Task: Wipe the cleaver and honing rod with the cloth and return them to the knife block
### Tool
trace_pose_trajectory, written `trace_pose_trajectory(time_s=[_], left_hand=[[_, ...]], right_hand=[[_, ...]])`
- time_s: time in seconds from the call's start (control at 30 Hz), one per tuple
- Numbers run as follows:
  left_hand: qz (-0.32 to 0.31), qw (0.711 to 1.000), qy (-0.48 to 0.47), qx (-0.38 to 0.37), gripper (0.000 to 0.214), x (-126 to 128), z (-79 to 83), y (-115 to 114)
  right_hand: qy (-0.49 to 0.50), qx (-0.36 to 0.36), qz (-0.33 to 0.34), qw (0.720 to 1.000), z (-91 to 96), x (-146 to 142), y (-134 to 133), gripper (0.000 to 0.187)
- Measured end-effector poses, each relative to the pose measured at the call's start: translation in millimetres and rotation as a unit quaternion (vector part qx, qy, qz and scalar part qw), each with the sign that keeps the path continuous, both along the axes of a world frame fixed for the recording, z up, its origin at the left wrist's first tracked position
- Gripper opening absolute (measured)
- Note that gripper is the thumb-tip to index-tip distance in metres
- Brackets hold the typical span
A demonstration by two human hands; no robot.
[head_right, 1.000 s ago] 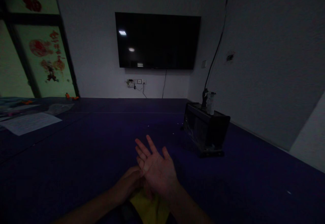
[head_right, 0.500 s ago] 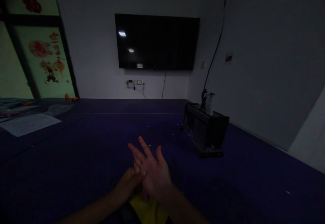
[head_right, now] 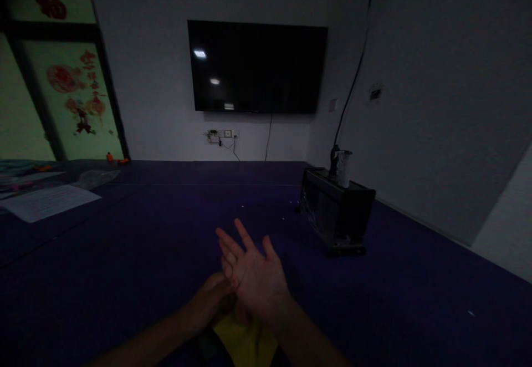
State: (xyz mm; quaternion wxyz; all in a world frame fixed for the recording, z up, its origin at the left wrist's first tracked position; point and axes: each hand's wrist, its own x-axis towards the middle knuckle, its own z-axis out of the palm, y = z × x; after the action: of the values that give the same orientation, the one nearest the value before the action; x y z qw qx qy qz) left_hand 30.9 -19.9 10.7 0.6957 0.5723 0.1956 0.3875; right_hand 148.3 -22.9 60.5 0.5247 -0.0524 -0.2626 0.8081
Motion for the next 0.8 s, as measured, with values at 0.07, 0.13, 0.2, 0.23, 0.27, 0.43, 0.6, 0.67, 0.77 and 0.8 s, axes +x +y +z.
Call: trace_pose_trajectory(time_s=[0.07, 0.13, 0.2, 0.23, 0.27, 0.43, 0.6, 0.67, 0.77, 0.8], left_hand=[[-0.004, 1.000, 0.005, 0.010, 0.057, -1, 2.0, -1], [-0.004, 1.000, 0.002, 0.014, 0.055, -2, 3.6, -2], [-0.004, 1.000, -0.002, 0.019, 0.054, -3, 4.5, -3], [-0.005, 1.000, -0.003, 0.024, 0.055, -3, 4.8, -4], [-0.006, 1.000, -0.001, 0.029, 0.056, -3, 5.1, -4], [0.018, 0.997, 0.047, 0.051, 0.058, -3, 7.0, -7], [0.052, 0.995, 0.071, 0.047, 0.063, -1, 0.7, -5], [0.062, 0.995, 0.070, 0.035, 0.064, 1, -4.7, -2], [0.073, 0.994, 0.074, 0.028, 0.066, 2, -8.7, 1], [0.072, 0.994, 0.074, 0.028, 0.066, 2, -8.1, 1]], right_hand=[[0.007, -0.002, 0.004, 1.000, -0.1, 0, 0, 0.054], [0.010, -0.005, 0.008, 1.000, -0.1, 0, 0, 0.054], [0.008, -0.003, 0.010, 1.000, -0.3, 1, 1, 0.054], [0.006, -0.001, 0.010, 1.000, -0.5, 1, 1, 0.054], [0.005, 0.000, 0.010, 1.000, -0.6, 2, 1, 0.054], [-0.001, -0.005, 0.010, 1.000, 0.7, 3, 1, 0.056], [0.000, 0.010, 0.011, 1.000, 1.4, -3, -4, 0.059], [-0.010, 0.031, 0.005, 0.999, -0.2, -8, -5, 0.063], [-0.025, 0.064, 0.005, 0.998, -2.4, -11, -6, 0.066], [-0.026, 0.066, 0.004, 0.997, -2.5, -11, -6, 0.066]])
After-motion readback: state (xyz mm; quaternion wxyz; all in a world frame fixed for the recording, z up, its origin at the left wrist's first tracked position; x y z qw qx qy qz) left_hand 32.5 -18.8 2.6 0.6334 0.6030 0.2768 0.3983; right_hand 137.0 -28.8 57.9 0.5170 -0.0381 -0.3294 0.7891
